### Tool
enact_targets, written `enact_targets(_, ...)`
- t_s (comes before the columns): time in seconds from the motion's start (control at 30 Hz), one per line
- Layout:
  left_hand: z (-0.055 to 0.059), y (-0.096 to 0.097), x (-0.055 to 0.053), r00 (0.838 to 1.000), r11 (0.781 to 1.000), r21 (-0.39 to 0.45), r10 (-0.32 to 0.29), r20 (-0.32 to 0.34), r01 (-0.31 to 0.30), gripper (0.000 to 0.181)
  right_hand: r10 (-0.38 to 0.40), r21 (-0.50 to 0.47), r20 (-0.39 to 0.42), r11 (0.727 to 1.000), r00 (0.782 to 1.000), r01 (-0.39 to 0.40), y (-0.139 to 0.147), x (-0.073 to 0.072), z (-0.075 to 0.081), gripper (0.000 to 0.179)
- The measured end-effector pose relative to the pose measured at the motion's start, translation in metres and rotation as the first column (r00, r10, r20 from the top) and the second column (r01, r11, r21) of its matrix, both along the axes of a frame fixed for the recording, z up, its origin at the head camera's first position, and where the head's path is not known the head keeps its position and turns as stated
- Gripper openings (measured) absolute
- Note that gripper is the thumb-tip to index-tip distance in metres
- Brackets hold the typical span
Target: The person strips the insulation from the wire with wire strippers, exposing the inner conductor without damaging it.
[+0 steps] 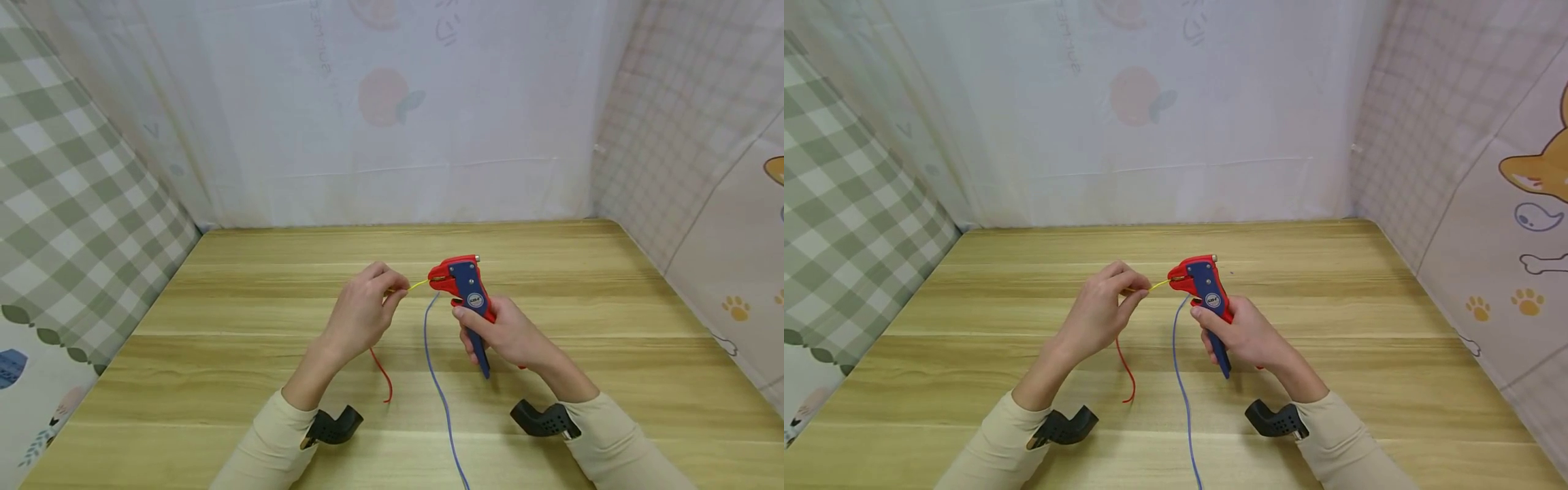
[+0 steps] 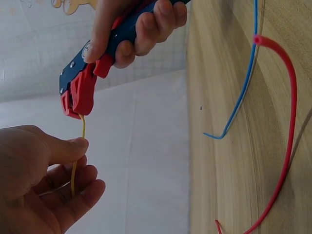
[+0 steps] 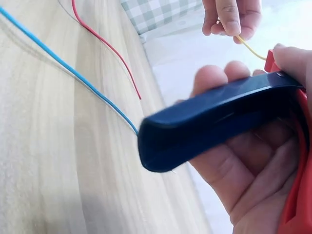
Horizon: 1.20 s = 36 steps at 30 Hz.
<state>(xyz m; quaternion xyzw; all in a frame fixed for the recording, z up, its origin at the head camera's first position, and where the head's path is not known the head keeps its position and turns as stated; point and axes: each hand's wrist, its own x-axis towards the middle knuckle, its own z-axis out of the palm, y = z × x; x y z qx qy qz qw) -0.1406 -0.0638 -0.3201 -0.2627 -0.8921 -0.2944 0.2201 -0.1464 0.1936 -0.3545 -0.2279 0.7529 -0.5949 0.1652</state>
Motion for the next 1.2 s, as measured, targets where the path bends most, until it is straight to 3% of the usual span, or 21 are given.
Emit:
enact_targets(0.13,0.000,0.002,0.001,1.000,0.999,-0.027,0.028,0.010,-0.027,0.006,-0.025,-0.001,-0.018,1.000,1.000,0.025,-0.003,0.001,-0.002,0.031)
enact_targets(0.43,0.001,0.007,0.005,0.988,0.985,-0.094,0.150,0.042,-0.146,0.005,-0.079,0.016,0.016,0.997,0.997,0.078,-0.011,0.005,-0.007,0.043)
enact_targets(0.53,0.001,0.009,0.005,0.983,0.981,-0.112,0.167,0.071,-0.159,0.005,-0.135,0.031,0.034,0.991,0.990,0.134,-0.012,0.006,-0.009,0.045)
enact_targets(0.73,-0.004,0.011,0.001,0.982,0.979,-0.144,0.159,0.106,-0.143,0.006,-0.194,0.063,0.062,0.980,0.979,0.190,-0.011,0.004,-0.015,0.049)
enact_targets(0.93,-0.005,0.012,-0.001,0.980,0.987,-0.110,0.132,0.151,-0.116,0.006,-0.163,0.043,0.066,0.986,0.984,0.160,-0.007,0.002,-0.015,0.051)
enact_targets(1.1,-0.007,0.011,-0.005,0.976,0.994,-0.069,0.100,0.193,-0.089,0.005,-0.101,-0.033,0.068,0.994,0.993,0.103,0.001,-0.001,-0.010,0.044)
enact_targets(1.2,-0.009,0.009,-0.009,0.964,0.997,-0.035,0.082,0.252,-0.076,0.004,-0.101,-0.068,0.053,0.992,0.994,0.104,0.004,-0.002,-0.006,0.039)
